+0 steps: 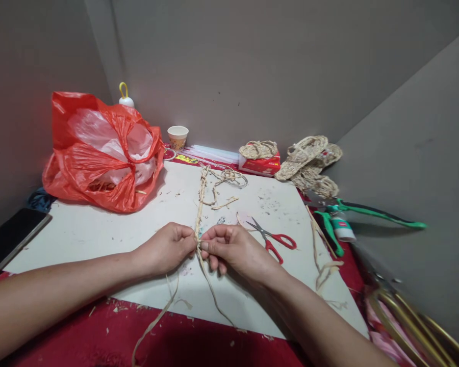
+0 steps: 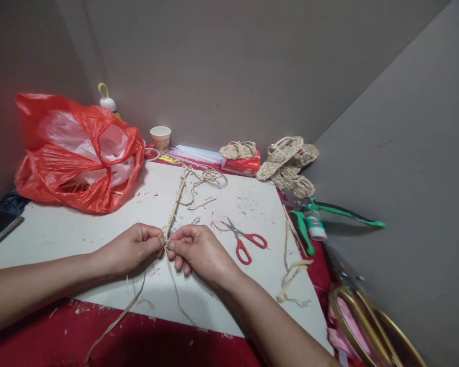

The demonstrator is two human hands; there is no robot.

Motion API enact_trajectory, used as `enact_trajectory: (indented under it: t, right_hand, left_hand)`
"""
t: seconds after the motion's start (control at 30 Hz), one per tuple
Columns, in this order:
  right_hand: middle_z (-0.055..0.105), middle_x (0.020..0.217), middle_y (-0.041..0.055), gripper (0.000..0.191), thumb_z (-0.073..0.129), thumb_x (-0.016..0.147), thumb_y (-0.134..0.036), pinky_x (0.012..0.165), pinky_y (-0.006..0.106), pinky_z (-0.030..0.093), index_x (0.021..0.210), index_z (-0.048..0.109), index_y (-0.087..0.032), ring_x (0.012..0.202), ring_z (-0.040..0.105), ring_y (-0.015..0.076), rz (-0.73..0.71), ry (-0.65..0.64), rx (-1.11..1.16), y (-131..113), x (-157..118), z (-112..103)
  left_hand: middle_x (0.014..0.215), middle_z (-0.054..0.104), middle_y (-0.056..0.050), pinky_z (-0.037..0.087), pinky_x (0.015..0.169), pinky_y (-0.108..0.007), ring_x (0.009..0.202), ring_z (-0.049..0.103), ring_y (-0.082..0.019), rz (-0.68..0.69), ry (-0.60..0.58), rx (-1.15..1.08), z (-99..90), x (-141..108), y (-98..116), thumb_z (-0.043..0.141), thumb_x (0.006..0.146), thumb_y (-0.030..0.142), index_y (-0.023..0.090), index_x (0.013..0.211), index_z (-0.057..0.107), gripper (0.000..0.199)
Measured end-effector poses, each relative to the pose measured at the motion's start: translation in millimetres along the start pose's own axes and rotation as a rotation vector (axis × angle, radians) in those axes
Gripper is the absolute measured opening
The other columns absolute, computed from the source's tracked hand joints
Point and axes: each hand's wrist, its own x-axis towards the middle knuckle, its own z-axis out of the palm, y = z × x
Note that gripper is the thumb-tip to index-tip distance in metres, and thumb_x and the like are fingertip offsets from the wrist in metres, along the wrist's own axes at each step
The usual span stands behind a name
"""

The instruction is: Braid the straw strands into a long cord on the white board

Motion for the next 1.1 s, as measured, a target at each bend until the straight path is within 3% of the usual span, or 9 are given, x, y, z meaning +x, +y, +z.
enact_trajectory:
  t: [0.17,0.4,0.53,0.7,0.9,1.1]
  right_hand:
    - [0.058,0.046,-0.0025,0.012,0.066,0.066,-0.022,0.037,0.017,0.038,0.072,0.061,-0.012,0.037,0.048,0.0064,-0.009,0.094,0.053,0,1,5]
    - [0.054,0.043,-0.0041,0.008,0.062,0.070,-0.021,0.037,0.018,0.034,0.066,0.058,-0.016,0.035,0.043,0.0063,-0.108,0.217,-0.111,5,-5,16]
    - [0.054,0.043,-0.0041,0.012,0.067,0.065,-0.022,0.036,0.018,0.033,0.065,0.058,-0.015,0.034,0.042,0.0055,-0.048,0.216,0.073,5,-5,16]
    - [0.063,0.051,0.0017,0.013,0.069,0.061,-0.020,0.040,0.020,0.040,0.069,0.062,-0.012,0.037,0.049,0.0070,0.038,0.153,0.253,3,-4,11]
    - [0.064,0.049,0.0014,0.015,0.069,0.063,-0.019,0.039,0.019,0.041,0.069,0.055,-0.015,0.037,0.052,0.0083,0.014,0.239,0.188,-2,-9,20]
    - [0.065,0.051,0.0021,0.013,0.069,0.064,-0.019,0.043,0.020,0.045,0.067,0.058,-0.013,0.038,0.053,0.0080,0.014,0.358,0.131,-6,-17,34]
  left_hand:
    - [0.051,0.033,0.007,0.022,0.047,-0.021,0.049,0.025,-0.007,0.003,0.021,0.006,0.5,0,-2,0.042,0.078,0.032,0.017,0.057,0.043,0.025]
    - [0.051,0.033,0.007,0.022,0.047,-0.020,0.049,0.026,-0.007,0.005,0.027,0.019,0.2,0,-3,0.043,0.076,0.030,0.017,0.058,0.043,0.023]
    - [0.052,0.035,0.006,0.024,0.047,-0.020,0.049,0.027,-0.007,0.020,0.036,0.036,1.7,-2,0,0.042,0.077,0.029,0.017,0.058,0.044,0.023]
    - [0.058,0.047,0.003,0.028,0.050,-0.020,0.052,0.034,-0.008,0.046,0.038,0.063,5.7,-4,4,0.040,0.079,0.029,0.015,0.067,0.057,0.026]
    - [0.051,0.037,0.005,0.023,0.045,-0.020,0.048,0.028,-0.007,0.036,0.067,0.063,5.2,-3,0,0.042,0.077,0.030,0.016,0.057,0.047,0.025]
    - [0.051,0.041,0.005,0.023,0.046,-0.021,0.048,0.028,-0.007,0.090,0.051,0.008,3.3,0,-8,0.042,0.078,0.033,0.015,0.058,0.050,0.028]
